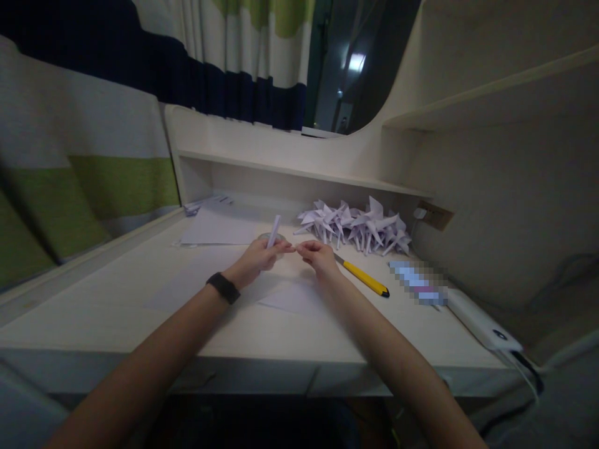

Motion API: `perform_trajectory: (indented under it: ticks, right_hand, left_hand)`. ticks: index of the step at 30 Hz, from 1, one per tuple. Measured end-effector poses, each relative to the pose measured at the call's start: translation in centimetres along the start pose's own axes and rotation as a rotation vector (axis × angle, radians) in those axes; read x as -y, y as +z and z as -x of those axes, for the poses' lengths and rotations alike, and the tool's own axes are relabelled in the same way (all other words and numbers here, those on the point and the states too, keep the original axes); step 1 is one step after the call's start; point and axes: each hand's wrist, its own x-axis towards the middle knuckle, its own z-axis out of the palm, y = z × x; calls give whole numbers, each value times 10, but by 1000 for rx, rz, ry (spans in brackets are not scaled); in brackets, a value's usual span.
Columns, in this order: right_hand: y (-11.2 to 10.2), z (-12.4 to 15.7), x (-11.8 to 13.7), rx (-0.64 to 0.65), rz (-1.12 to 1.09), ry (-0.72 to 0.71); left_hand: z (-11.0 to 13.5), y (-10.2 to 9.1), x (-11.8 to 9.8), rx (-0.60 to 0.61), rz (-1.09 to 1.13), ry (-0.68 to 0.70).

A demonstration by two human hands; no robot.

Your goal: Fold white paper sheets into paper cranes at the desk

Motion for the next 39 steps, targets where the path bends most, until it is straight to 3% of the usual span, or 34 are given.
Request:
perform_trajectory:
  ticks: [6,10,13,19,24,29,34,39]
  right_hand:
    - [-7,-6,3,-60,-13,11]
    - [-22,-15,12,-168,-146,-15]
    - [-27,-16,18,-203,-237,-47]
    - [-11,-3,19,-28,-279,-119]
    - [0,3,13,101,-203,-100]
    - [-2,2,9,64,-175,-87]
    - [-13,-5,7,-30,-186,-77]
    - [-12,-5,3,66,-65,-124]
  left_hand:
    - [0,-1,2,53,81,-8]
    - [-4,-10,9,29,27,-46]
    - [-6,-15,15,103,36,-70]
    - [2,-7,17,280,14,-77]
    - [6,0,20,335,-79,-58]
    - [2,1,21,263,-217,-18]
    - [-1,-2,17,179,-285,124]
    - [-4,-7,16,30,-505,300]
